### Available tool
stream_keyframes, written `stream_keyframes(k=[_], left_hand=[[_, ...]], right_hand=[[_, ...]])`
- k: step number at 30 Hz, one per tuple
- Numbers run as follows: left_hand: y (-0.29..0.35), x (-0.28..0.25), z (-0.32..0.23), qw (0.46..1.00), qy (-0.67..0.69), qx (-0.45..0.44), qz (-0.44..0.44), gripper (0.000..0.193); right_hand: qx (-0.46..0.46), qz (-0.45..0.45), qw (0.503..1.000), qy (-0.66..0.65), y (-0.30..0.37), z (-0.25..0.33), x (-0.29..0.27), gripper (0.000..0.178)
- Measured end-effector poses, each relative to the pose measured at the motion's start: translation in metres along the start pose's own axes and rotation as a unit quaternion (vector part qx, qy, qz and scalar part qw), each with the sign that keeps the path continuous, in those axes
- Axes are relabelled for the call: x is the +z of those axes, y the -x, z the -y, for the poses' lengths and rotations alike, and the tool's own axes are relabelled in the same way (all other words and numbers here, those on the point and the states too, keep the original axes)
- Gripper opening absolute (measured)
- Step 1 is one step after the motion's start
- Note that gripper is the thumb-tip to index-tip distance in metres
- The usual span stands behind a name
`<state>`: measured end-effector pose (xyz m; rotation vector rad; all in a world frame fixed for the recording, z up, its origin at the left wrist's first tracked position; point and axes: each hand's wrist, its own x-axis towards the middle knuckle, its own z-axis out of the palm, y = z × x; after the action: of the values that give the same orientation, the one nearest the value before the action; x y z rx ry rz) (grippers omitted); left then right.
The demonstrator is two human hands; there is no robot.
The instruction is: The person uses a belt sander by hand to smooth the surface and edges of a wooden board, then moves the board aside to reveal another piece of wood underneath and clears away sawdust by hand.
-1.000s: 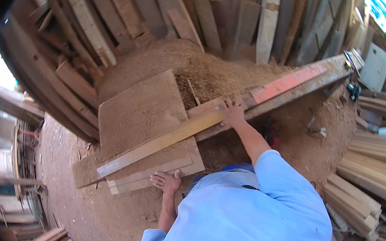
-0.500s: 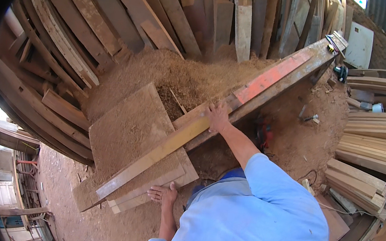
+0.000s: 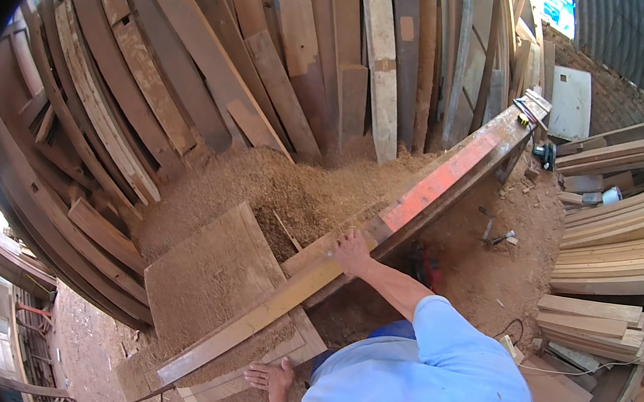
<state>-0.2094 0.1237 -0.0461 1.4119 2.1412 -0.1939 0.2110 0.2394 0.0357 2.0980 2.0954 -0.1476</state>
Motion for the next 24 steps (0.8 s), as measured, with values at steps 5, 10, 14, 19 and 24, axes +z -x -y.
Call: stream_keyframes(k=[5,10,14,19,24], left_hand=[[0.013,0.000,-0.016,0.999,-0.036,-0.001,0.010,0.133],[0.012,-0.016,-0.005,0.995,-0.097,0.018,-0.003,0.125],[0.048,-0.035,-0.028,0.976,-0.077,0.116,-0.167,0.104],[0.008,-0.043,0.008,0.975,-0.010,0.119,-0.188,0.093],[-0.046,-0.100,0.098,0.983,0.003,-0.043,-0.179,0.087]], right_hand=[[0.012,-0.039,0.998,-0.039,-0.017,-0.009,0.027,0.067],[-0.028,-0.107,0.990,-0.085,-0.015,0.027,0.055,0.065],[0.019,-0.135,0.965,-0.224,0.067,0.073,0.034,0.062],[-0.076,0.237,0.881,-0.402,0.104,0.107,0.096,0.048],[-0.077,0.286,0.853,-0.429,0.105,0.136,0.110,0.058]])
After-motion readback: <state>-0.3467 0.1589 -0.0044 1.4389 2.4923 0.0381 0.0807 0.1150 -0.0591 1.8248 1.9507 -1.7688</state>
